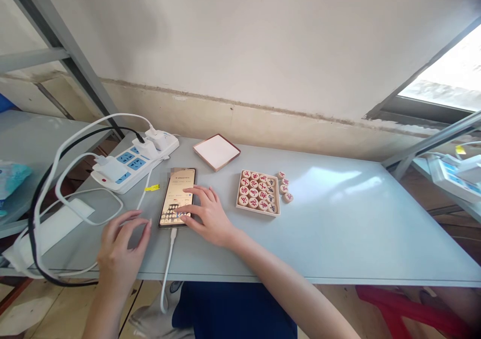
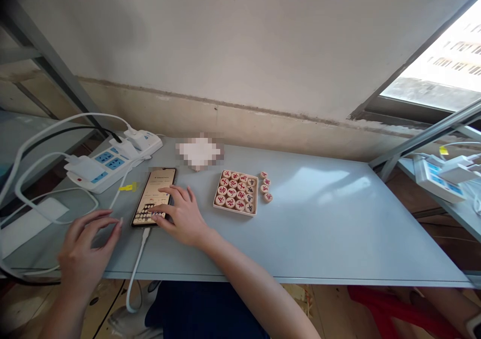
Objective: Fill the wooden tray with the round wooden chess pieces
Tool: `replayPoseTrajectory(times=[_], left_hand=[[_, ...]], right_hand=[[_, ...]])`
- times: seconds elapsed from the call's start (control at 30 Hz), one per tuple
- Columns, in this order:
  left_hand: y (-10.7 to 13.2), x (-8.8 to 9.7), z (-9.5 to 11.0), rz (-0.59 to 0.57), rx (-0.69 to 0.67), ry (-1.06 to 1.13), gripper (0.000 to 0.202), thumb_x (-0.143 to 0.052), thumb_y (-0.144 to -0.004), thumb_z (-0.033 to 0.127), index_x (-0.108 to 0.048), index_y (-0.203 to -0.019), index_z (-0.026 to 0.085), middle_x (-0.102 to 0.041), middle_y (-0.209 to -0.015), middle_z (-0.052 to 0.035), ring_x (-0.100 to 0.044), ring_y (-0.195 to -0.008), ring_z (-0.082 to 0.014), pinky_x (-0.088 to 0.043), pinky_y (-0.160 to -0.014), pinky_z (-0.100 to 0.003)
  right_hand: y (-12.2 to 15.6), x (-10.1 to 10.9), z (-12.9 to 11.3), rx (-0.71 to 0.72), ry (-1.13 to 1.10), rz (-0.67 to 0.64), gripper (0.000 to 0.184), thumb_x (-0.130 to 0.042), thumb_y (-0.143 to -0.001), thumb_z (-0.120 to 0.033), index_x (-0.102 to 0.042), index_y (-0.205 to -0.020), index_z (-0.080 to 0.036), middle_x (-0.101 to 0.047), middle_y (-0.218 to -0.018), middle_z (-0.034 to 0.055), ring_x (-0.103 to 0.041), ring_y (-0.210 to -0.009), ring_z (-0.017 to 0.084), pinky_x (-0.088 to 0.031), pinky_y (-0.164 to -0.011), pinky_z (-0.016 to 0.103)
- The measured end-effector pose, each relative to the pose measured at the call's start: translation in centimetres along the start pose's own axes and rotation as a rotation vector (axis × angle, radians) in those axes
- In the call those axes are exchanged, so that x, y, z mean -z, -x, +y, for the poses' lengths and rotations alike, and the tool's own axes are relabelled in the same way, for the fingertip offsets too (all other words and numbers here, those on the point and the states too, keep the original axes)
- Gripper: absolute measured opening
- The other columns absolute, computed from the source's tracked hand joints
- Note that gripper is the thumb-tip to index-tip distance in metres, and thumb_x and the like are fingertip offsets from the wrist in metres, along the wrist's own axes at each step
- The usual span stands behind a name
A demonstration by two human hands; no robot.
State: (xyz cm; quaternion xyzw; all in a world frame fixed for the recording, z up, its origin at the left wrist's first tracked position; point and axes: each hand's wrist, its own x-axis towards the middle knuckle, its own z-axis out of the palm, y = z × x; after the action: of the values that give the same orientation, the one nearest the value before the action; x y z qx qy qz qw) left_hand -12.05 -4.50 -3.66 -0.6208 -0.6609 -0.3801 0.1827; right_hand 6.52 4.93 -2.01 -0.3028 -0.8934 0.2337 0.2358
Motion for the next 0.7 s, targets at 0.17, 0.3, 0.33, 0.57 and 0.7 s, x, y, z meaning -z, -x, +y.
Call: replayPoseTrajectory(times=[0.17, 0.3, 0.33, 0.57, 0.7], left_hand=[[-0.06, -0.01, -0.05, 0.013, -0.018, -0.013, 0.010, -0.058, -0.075, 0.014, -0.053, -0.082, 0.020, -0.060, -0.095, -0.0089, -0.058, -0.088, -0.0219, -0.048, -0.079, -0.037], [-0.01, 0.11, -0.25, 0.008, -0.044, -0.010, 0.014, -0.056, -0.074, 0.011, -0.050, -0.083, 0.020, -0.059, -0.091, -0.0089, -0.058, -0.085, -0.0225, -0.047, -0.078, -0.039], [0.01, 0.13, -0.31, 0.008, -0.049, -0.007, 0.015, -0.056, -0.073, 0.011, -0.049, -0.083, 0.021, -0.059, -0.090, -0.0086, -0.057, -0.085, -0.0225, -0.047, -0.078, -0.039], [0.23, 0.18, -0.59, -0.001, -0.082, -0.010, 0.019, -0.056, -0.072, 0.011, -0.047, -0.085, 0.021, -0.058, -0.088, -0.0085, -0.057, -0.081, -0.0225, -0.047, -0.075, -0.038], [0.30, 0.17, -0.72, -0.004, -0.093, -0.003, 0.019, -0.056, -0.073, 0.011, -0.046, -0.086, 0.021, -0.058, -0.086, -0.0085, -0.057, -0.081, -0.0229, -0.046, -0.076, -0.039]], right_hand=[[0.05, -0.20, 0.03, -0.006, 0.026, -0.010, 0.030, -0.045, -0.090, -0.043, -0.060, -0.113, -0.032, -0.036, -0.140, 0.0015, -0.021, -0.134, 0.020, -0.013, -0.111, 0.048], [0.13, -0.18, -0.08, 0.019, 0.030, -0.036, 0.027, -0.046, -0.089, -0.043, -0.064, -0.106, -0.032, -0.039, -0.137, 0.0012, -0.022, -0.134, 0.020, -0.011, -0.111, 0.048], [0.14, -0.15, -0.10, 0.030, 0.025, -0.046, 0.026, -0.046, -0.089, -0.044, -0.065, -0.103, -0.033, -0.040, -0.136, 0.0006, -0.023, -0.133, 0.020, -0.010, -0.111, 0.048], [-0.07, -0.27, 0.25, -0.122, 0.020, 0.050, 0.030, -0.039, -0.093, -0.040, -0.067, -0.100, -0.031, -0.044, -0.133, 0.0002, -0.027, -0.131, 0.019, -0.008, -0.111, 0.049], [-0.04, -0.21, 0.27, -0.133, 0.004, 0.050, 0.032, -0.039, -0.092, -0.042, -0.069, -0.096, -0.031, -0.043, -0.134, -0.0004, -0.026, -0.131, 0.020, -0.010, -0.111, 0.049]])
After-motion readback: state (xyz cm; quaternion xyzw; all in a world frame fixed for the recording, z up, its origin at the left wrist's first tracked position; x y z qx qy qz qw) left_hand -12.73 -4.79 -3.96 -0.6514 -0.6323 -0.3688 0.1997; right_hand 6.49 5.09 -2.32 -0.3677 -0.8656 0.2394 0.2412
